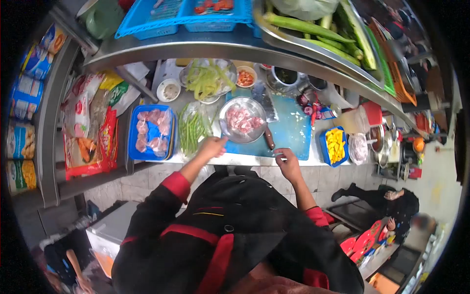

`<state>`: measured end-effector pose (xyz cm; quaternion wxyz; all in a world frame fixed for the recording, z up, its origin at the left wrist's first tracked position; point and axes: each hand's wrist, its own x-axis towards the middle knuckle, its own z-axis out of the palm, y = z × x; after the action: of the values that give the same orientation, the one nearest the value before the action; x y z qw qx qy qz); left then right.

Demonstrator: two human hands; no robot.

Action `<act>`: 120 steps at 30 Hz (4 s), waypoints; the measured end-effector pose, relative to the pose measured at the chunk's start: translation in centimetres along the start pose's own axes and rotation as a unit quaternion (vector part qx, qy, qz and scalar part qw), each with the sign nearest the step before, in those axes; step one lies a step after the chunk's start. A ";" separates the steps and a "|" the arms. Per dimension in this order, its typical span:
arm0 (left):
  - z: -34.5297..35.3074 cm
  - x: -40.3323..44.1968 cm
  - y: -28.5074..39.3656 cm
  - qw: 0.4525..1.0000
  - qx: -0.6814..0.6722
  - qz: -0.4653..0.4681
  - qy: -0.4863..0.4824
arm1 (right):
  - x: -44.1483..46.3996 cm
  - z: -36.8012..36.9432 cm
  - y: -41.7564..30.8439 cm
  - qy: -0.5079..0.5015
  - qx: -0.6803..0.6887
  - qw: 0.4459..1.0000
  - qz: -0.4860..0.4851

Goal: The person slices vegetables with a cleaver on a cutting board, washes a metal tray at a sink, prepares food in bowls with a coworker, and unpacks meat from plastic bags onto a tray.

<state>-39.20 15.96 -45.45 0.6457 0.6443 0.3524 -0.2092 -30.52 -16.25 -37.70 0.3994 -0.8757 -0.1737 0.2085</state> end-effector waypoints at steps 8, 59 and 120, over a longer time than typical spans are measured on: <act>5.0 4.6 -2.5 0.953 -0.298 0.007 -0.049 | -0.8 1.8 0.6 -0.046 0.017 0.999 -0.003; 1.8 0.9 -3.8 0.963 -0.256 0.075 -0.035 | -1.0 -1.4 1.3 -0.041 0.007 0.999 0.027; -8.1 -27.8 -40.9 0.738 -0.312 0.054 0.597 | 1.6 29.3 -6.7 -0.664 -0.134 0.733 0.057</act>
<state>-88.79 15.44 -52.62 0.4783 0.4173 0.6758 0.3746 -44.85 7.01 -50.30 0.0483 -0.5672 -0.3705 0.7340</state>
